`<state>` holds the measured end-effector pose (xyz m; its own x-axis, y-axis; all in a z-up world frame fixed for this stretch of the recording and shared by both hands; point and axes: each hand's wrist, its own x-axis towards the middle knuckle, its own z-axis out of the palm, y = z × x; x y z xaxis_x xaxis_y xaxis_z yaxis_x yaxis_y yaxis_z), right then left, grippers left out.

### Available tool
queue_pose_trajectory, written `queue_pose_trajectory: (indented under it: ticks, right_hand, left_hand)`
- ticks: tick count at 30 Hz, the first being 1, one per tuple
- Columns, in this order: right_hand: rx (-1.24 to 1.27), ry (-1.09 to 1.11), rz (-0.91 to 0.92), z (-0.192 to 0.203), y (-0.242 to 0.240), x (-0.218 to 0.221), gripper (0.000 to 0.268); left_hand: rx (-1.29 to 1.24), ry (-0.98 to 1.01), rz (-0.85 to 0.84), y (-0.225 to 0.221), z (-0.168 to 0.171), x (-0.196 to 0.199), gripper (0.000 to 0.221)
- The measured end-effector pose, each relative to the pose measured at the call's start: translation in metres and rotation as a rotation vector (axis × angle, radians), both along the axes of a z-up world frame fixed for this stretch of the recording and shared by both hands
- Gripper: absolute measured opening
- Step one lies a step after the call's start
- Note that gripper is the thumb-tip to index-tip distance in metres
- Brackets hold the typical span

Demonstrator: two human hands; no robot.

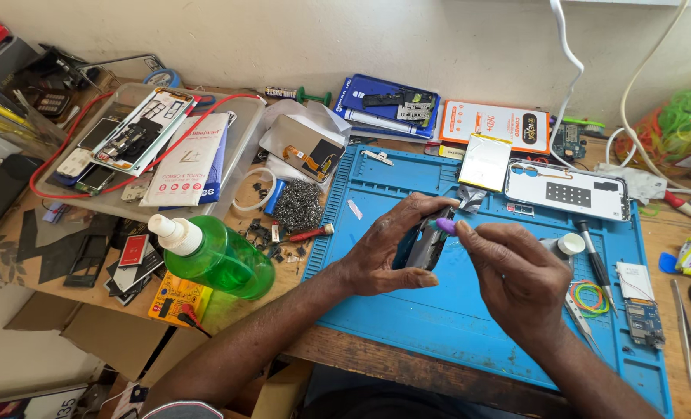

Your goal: The person cleans a phone component with a brush on a blue mat and uses a pointed tool to scrape along the edges of a phone frame.

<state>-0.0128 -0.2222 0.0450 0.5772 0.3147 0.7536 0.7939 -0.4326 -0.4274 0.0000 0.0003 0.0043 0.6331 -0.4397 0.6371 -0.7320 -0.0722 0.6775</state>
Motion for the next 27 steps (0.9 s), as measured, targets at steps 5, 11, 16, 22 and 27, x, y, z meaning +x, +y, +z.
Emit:
queue_pose_trajectory:
  ticks: [5, 11, 16, 22, 27]
  right_hand:
    - [-0.055, -0.117, -0.02, -0.002, 0.0, -0.004, 0.027]
    - [-0.016, -0.072, 0.023, 0.0, 0.007, -0.01, 0.031]
    - [0.006, 0.011, 0.015, -0.001, 0.005, -0.012, 0.031]
    - [-0.012, 0.025, 0.04, -0.003, 0.001, -0.009, 0.03]
    - [0.011, 0.059, 0.036, 0.0, 0.002, -0.009, 0.027]
  left_hand:
    - [-0.001, 0.012, -0.003, -0.002, -0.001, -0.004, 0.084]
    - [-0.014, 0.072, 0.019, 0.002, 0.0, -0.003, 0.085]
    - [-0.02, -0.017, -0.001, 0.001, -0.005, -0.001, 0.083]
    - [-0.069, -0.017, -0.043, -0.001, -0.006, 0.001, 0.083]
    - [0.006, 0.017, -0.007, 0.002, -0.001, -0.003, 0.082]
